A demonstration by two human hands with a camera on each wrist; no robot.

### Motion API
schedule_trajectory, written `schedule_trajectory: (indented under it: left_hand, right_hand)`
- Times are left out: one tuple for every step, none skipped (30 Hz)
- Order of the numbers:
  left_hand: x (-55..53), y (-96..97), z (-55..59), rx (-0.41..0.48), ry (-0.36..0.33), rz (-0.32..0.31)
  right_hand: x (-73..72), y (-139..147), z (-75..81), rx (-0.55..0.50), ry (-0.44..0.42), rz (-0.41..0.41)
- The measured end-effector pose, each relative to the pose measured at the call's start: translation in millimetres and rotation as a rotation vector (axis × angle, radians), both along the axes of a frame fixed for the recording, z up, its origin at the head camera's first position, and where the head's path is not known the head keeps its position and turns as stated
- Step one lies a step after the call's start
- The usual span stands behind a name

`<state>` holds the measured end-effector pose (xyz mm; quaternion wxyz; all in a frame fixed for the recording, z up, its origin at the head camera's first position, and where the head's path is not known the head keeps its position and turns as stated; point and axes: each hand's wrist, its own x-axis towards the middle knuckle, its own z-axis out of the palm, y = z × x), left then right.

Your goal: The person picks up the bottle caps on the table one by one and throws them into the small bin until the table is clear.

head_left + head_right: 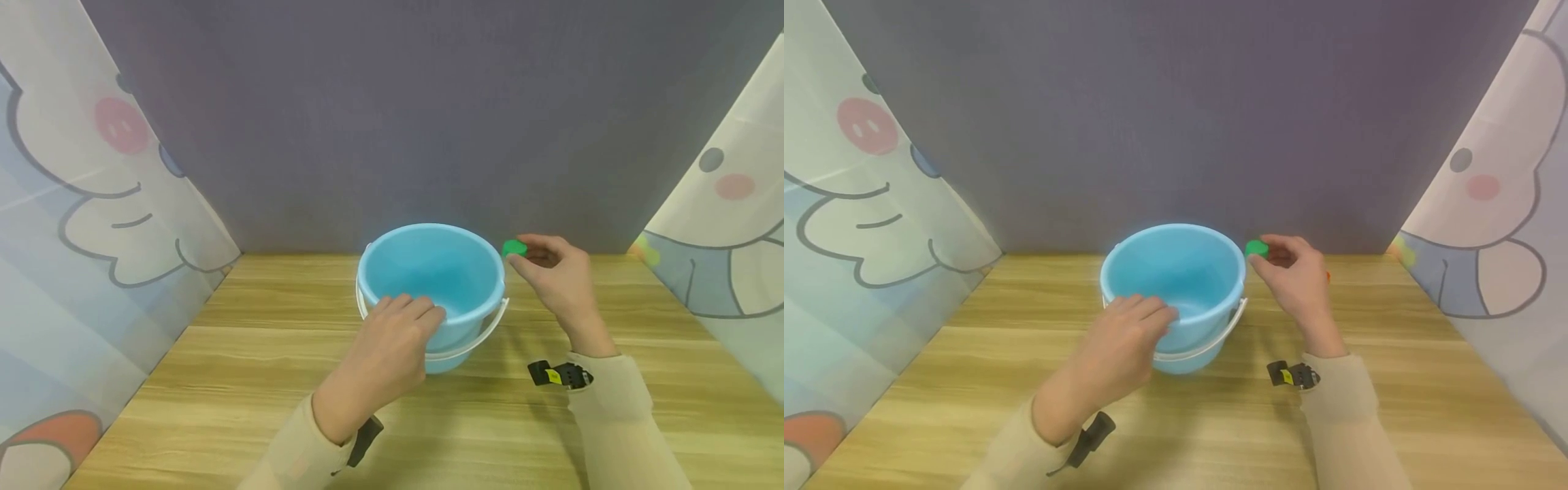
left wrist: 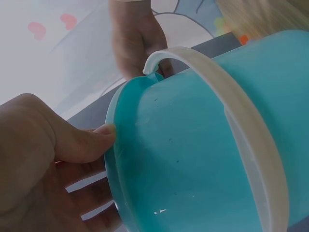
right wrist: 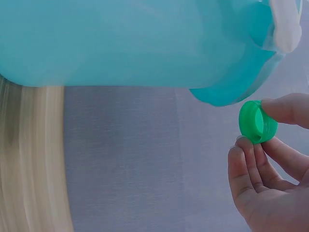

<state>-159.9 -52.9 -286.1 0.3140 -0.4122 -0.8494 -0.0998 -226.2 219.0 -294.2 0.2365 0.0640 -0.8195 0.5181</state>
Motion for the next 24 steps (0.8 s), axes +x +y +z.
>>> schedule_trajectory:
  left_hand:
    - [0.0,-0.2,0.2,0.000,-0.002,0.000]
    - [0.0,-0.3,0.3,0.000,-0.004,-0.001]
    - [0.0,-0.4,0.5,0.000,-0.005,-0.001]
    - [0.0,-0.5,0.6,0.000,-0.006,-0.002]
    - [-0.1,-0.5,0.7,0.000,-0.006,-0.003]
    - [-0.1,-0.5,0.8,-0.001,-0.006,-0.003]
    - [-0.1,-0.6,0.9,0.000,-0.006,-0.003]
    - [-0.1,-0.7,0.8,-0.001,-0.005,-0.002]
    - [-0.1,-0.8,0.8,-0.001,-0.005,-0.002]
    - [0.0,-0.9,0.9,-0.001,-0.007,-0.002]
    - [0.2,-1.0,0.9,0.000,-0.008,-0.002]
    - [0.2,-1.0,0.9,0.000,-0.009,-0.004]
    - [0.3,-1.1,0.9,0.001,-0.010,-0.005]
    - [0.2,-1.2,0.9,0.003,-0.012,-0.007]
    - [0.1,-1.2,0.7,0.005,-0.011,-0.007]
    - [-0.1,-1.2,0.3,0.007,-0.009,-0.007]
    - [-0.2,-1.2,0.0,0.009,-0.005,-0.007]
    - [-0.5,-1.2,-0.3,0.010,-0.002,-0.007]
    - [-0.7,-1.2,-0.7,0.011,0.002,-0.006]
    - [-0.9,-1.2,-1.1,0.012,0.004,-0.006]
    - [-1.0,-1.1,-1.3,0.012,0.007,-0.003]
    - [-1.0,-1.2,-1.5,0.013,0.006,-0.003]
    - [-0.9,-1.3,-1.5,0.012,0.005,-0.002]
    - [-1.1,-1.3,-1.8,0.012,0.003,-0.001]
  right_hand:
    - [0.4,0,0.6,-0.003,0.008,0.002]
    - [0.7,0,1.1,-0.004,0.018,0.003]
    - [1.0,-1,1.7,-0.007,0.026,0.004]
    - [1.4,-1,2.3,-0.010,0.033,0.005]
    - [1.8,-1,2.9,-0.011,0.041,0.005]
    - [2.1,-2,3.4,-0.014,0.048,0.006]
    - [2.4,-2,3.9,-0.016,0.055,0.007]
    - [2.8,-2,4.5,-0.016,0.061,0.008]
    - [3.3,-3,5.1,-0.019,0.067,0.010]
    - [3.9,-3,5.8,-0.020,0.075,0.011]
    - [4.5,-4,6.6,-0.023,0.082,0.014]
    - [5.2,-5,7.4,-0.026,0.089,0.016]
    - [6.0,-5,8.3,-0.028,0.097,0.017]
    - [6.7,-6,9.2,-0.030,0.105,0.018]
    - [7.3,-7,10.1,-0.032,0.111,0.018]
    - [8.0,-7,10.8,-0.034,0.115,0.018]
    - [8.6,-7,11.4,-0.034,0.117,0.019]
    - [9.1,-7,11.9,-0.034,0.119,0.019]
    - [9.4,-7,12.3,-0.036,0.120,0.020]
    - [9.7,-7,12.6,-0.037,0.120,0.021]
    - [10.0,-8,12.8,-0.040,0.120,0.023]
    - [10.4,-8,13.0,-0.042,0.122,0.026]
    - [10.7,-8,13.1,-0.045,0.123,0.028]
    - [11.1,-9,13.3,-0.048,0.125,0.031]
